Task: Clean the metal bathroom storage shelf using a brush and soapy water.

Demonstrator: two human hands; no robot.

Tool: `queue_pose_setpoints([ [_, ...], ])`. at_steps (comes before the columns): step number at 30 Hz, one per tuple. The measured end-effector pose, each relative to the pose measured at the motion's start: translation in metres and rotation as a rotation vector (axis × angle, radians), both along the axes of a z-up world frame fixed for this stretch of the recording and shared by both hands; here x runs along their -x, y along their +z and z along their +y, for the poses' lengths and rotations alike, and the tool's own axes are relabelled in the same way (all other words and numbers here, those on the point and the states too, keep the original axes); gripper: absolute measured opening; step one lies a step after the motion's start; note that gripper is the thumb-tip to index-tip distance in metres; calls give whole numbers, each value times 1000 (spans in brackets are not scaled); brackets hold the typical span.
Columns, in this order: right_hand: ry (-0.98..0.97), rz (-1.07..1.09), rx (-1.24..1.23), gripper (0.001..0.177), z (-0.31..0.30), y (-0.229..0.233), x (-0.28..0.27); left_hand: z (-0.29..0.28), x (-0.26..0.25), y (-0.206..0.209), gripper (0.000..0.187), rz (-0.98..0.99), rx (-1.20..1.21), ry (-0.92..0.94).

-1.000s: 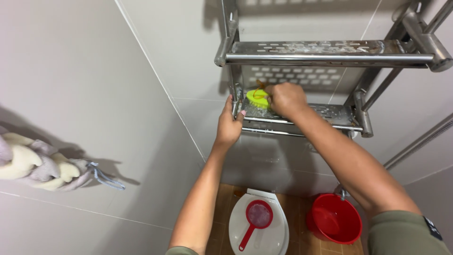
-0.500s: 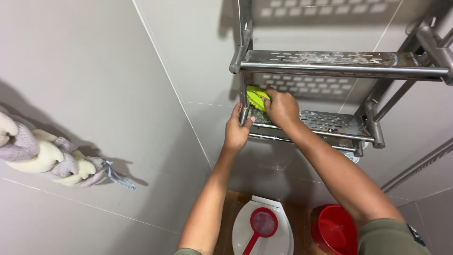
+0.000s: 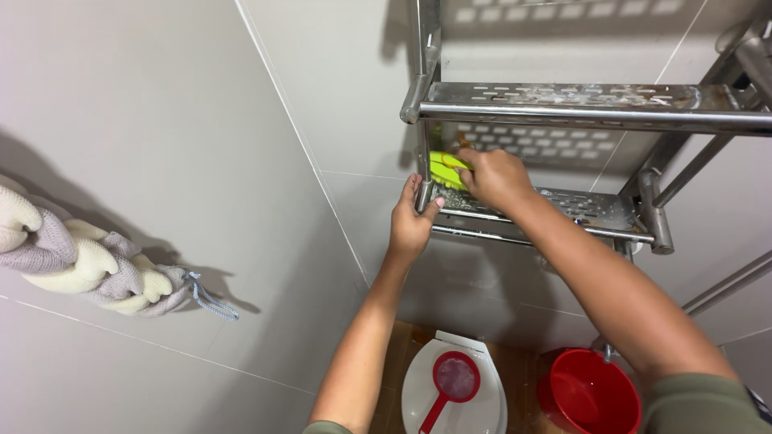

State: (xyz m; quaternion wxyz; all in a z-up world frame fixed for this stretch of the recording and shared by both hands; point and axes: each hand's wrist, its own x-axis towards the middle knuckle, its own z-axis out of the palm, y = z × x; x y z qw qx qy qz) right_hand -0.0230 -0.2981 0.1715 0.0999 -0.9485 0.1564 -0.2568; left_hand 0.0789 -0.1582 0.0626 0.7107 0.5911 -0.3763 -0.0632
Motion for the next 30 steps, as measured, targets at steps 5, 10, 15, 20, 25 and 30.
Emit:
queue_pose_setpoints([
  [5,11,-45,25,24,-1,-11,-28,4,5,7,79,4,6,-2],
  [10,30,-113,19,26,-4,-4,8,17,17,27,81,66,-84,4],
  [15,68,158,56,30,-3,-5,43,6,4,-6,74,26,-72,27],
  [20,144,-75,-58,30,-5,-19,41,3,2,-9,73,149,135,-202],
  [25,263,-175,23,27,17,-7,13,12,9,-3,71,145,72,-253],
  [30,273,-5,94,23,33,14,19,14,17,5,124,142,95,-48],
])
